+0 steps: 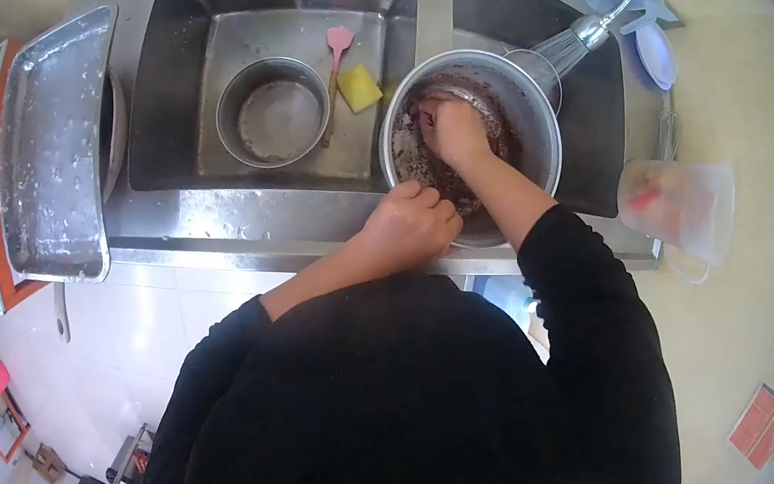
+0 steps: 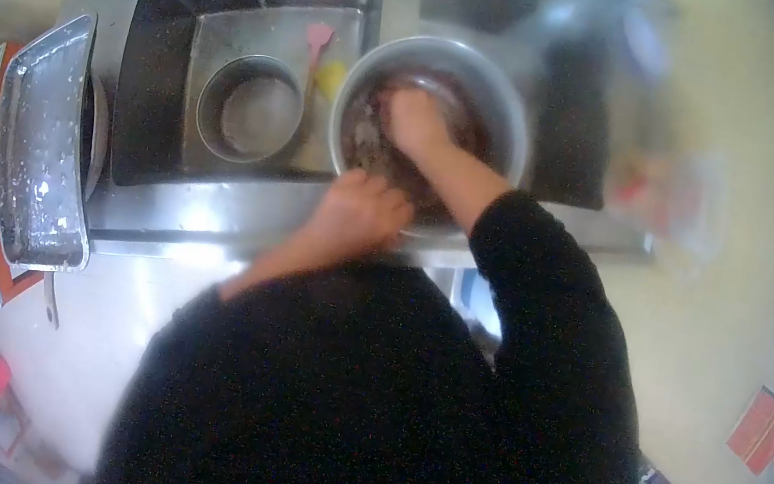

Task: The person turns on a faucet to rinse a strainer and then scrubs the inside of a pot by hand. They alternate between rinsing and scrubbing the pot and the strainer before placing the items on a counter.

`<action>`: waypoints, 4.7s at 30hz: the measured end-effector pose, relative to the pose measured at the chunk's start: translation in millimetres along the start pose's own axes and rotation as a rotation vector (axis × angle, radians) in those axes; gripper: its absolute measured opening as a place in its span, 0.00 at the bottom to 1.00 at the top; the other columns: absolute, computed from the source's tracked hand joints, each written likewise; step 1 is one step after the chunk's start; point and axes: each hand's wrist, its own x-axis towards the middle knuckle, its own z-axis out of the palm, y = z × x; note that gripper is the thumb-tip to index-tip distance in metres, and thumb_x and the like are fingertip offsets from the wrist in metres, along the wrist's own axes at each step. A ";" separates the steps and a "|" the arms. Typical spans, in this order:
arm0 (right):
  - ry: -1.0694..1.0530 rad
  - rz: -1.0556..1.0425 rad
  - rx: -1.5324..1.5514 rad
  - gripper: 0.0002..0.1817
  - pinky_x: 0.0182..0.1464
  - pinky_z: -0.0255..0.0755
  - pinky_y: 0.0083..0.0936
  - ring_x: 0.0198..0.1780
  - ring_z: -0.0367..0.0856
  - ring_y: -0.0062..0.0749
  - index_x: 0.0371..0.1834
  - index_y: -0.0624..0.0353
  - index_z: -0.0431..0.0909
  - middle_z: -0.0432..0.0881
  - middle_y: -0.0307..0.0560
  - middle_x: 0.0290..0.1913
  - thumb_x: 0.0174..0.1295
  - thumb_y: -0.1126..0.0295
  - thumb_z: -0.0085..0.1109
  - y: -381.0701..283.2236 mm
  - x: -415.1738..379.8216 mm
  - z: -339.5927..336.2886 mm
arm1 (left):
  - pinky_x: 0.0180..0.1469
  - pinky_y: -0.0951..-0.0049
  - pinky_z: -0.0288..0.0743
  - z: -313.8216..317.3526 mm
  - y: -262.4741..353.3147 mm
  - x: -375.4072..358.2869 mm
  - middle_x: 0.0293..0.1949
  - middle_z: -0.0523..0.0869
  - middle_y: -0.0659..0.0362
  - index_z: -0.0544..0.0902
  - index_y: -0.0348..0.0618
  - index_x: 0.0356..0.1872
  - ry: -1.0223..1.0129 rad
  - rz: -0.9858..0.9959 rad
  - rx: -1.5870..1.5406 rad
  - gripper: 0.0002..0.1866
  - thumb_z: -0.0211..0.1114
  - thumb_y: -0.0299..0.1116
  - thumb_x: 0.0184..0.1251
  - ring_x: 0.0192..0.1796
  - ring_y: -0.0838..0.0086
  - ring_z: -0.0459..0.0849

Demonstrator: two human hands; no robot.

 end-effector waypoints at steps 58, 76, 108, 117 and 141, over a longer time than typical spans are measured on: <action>0.017 -0.111 -0.109 0.13 0.49 0.75 0.38 0.45 0.82 0.45 0.40 0.48 0.84 0.81 0.46 0.47 0.49 0.71 0.61 31.7 -20.8 -41.9 | 0.32 0.73 0.64 18.1 21.3 13.7 0.20 0.75 0.66 0.74 0.53 0.17 0.092 -0.103 0.013 0.05 0.61 0.37 0.41 0.28 0.74 0.75; -0.024 -0.208 -0.181 0.12 0.50 0.75 0.37 0.45 0.81 0.46 0.40 0.52 0.82 0.81 0.48 0.45 0.51 0.72 0.60 26.3 -23.7 -34.8 | 0.30 0.74 0.64 26.8 25.1 12.6 0.19 0.75 0.66 0.75 0.53 0.15 0.100 -0.125 0.135 0.03 0.60 0.33 0.43 0.27 0.75 0.75; -0.108 -0.142 -0.182 0.11 0.52 0.73 0.39 0.47 0.81 0.46 0.38 0.49 0.84 0.80 0.51 0.48 0.56 0.67 0.53 25.8 -24.1 -22.8 | 0.31 0.74 0.65 34.4 23.5 16.1 0.18 0.76 0.66 0.76 0.53 0.15 0.103 -0.062 0.091 0.03 0.60 0.33 0.41 0.26 0.75 0.76; 0.054 0.003 -0.232 0.05 0.44 0.76 0.39 0.41 0.82 0.48 0.29 0.52 0.82 0.80 0.49 0.41 0.52 0.70 0.57 45.5 -17.8 -46.3 | 0.32 0.74 0.65 25.8 28.4 10.9 0.18 0.76 0.66 0.76 0.53 0.15 0.099 -0.069 0.061 0.03 0.60 0.33 0.41 0.26 0.75 0.76; 0.072 0.048 -0.105 0.05 0.45 0.75 0.40 0.40 0.81 0.51 0.29 0.51 0.82 0.80 0.50 0.43 0.51 0.71 0.58 46.4 -35.3 -35.3 | 0.30 0.74 0.66 35.7 37.6 12.1 0.18 0.75 0.66 0.76 0.53 0.14 0.083 -0.030 0.052 0.03 0.60 0.34 0.42 0.25 0.75 0.76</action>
